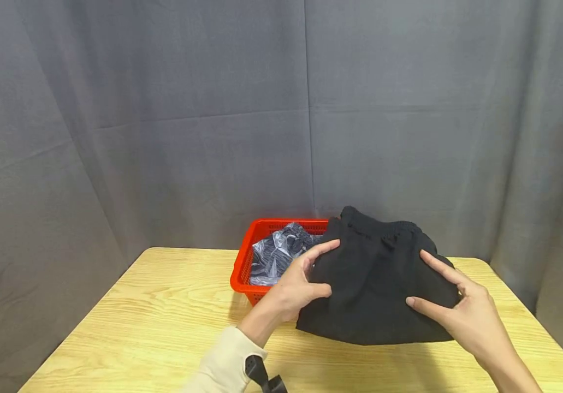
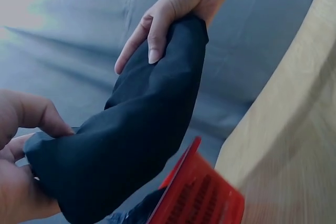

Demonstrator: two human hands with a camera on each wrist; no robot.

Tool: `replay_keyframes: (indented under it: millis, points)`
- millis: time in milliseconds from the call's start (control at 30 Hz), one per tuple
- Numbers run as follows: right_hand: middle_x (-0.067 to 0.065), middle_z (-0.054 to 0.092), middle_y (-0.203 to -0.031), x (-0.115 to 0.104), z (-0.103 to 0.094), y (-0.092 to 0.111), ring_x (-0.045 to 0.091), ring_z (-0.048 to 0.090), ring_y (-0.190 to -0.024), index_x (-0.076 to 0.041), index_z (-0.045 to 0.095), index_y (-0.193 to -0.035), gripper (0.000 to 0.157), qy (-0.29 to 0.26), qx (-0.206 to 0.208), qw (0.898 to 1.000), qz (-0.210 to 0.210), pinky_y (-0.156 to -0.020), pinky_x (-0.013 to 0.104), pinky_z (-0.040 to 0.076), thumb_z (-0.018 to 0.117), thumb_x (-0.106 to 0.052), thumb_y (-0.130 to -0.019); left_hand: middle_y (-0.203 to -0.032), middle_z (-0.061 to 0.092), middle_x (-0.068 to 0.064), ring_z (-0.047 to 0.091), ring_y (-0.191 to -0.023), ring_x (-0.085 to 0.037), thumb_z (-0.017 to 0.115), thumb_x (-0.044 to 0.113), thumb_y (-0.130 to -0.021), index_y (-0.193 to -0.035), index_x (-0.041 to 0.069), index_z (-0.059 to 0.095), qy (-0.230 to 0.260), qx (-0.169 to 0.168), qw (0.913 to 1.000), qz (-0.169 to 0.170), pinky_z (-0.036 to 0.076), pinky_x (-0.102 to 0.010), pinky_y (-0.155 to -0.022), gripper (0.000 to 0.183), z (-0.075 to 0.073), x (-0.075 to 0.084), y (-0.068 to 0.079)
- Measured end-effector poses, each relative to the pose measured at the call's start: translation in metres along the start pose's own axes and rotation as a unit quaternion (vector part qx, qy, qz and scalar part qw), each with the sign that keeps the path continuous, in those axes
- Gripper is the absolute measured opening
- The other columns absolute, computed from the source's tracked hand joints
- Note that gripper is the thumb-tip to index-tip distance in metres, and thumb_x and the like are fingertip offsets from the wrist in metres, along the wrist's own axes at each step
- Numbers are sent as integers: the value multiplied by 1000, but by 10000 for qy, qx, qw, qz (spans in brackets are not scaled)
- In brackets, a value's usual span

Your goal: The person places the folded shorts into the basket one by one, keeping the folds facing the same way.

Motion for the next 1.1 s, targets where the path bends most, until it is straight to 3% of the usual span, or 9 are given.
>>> replay_keyframes:
  millis: [200, 433, 600, 733, 933, 1100]
  points:
    - [-8, 57, -127, -13, 14, -12, 3, 64, -98, -25, 38, -151, 81, -420, -373, 9977, -369, -75, 20, 52, 79, -15, -81, -123, 57, -6, 59, -104, -22, 51, -22, -70, -141, 19, 51, -8, 124, 9999, 79, 49, -36, -88, 82, -22, 5, 1]
    - [20, 44, -141, -27, 28, -33, -2, 60, -97, -26, 40, -149, 82, 105, -475, 9968, -631, -75, 17, 49, 82, -25, -79, -130, 54, -6, 56, -113, -26, 53, -20, -73, -142, 23, 51, -78, 380, 9992, 0, 46, -41, -94, 81, -53, 10, 3]
    - [20, 37, -146, -31, 40, -47, 0, 60, -99, -23, 41, -149, 81, -149, -703, 9951, -682, -76, 21, 51, 82, -23, -79, -133, 52, -8, 55, -114, -27, 53, -20, -74, -143, 22, 50, 42, 488, 9988, -81, 47, -42, -93, 81, -71, 11, 2]
    - [21, 37, -146, -31, 51, -55, 9, 62, -103, -19, 41, -149, 81, -560, -931, 9913, -743, -78, 25, 53, 81, -18, -79, -136, 50, -8, 55, -114, -27, 52, -20, -75, -144, 21, 48, -6, 589, 9981, -163, 49, -42, -90, 81, -85, 11, 2]
    - [22, 38, -146, -29, 64, -72, 31, 59, -112, -19, 41, -149, 81, -534, -1099, 9901, -692, -81, 22, 50, 81, -17, -79, -138, 48, -8, 53, -117, -28, 53, -19, -77, -144, 22, 48, -213, 688, 9972, -217, 47, -43, -93, 79, -103, 10, -3]
    - [23, 42, -143, -22, 73, -87, 34, 57, -113, -17, 43, -148, 80, -459, -1175, 9903, -589, -83, 20, 47, 82, -13, -77, -140, 47, -8, 52, -120, -28, 53, -20, -77, -144, 22, 48, -418, 754, 9960, -228, 44, -43, -97, 79, -113, 1, -11]
Point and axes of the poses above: each hand's wrist, its own y-axis away from the middle knuckle, its own z-axis out of the palm, x = y × z, the point moved 4 cm from there along -y, towards the middle knuckle
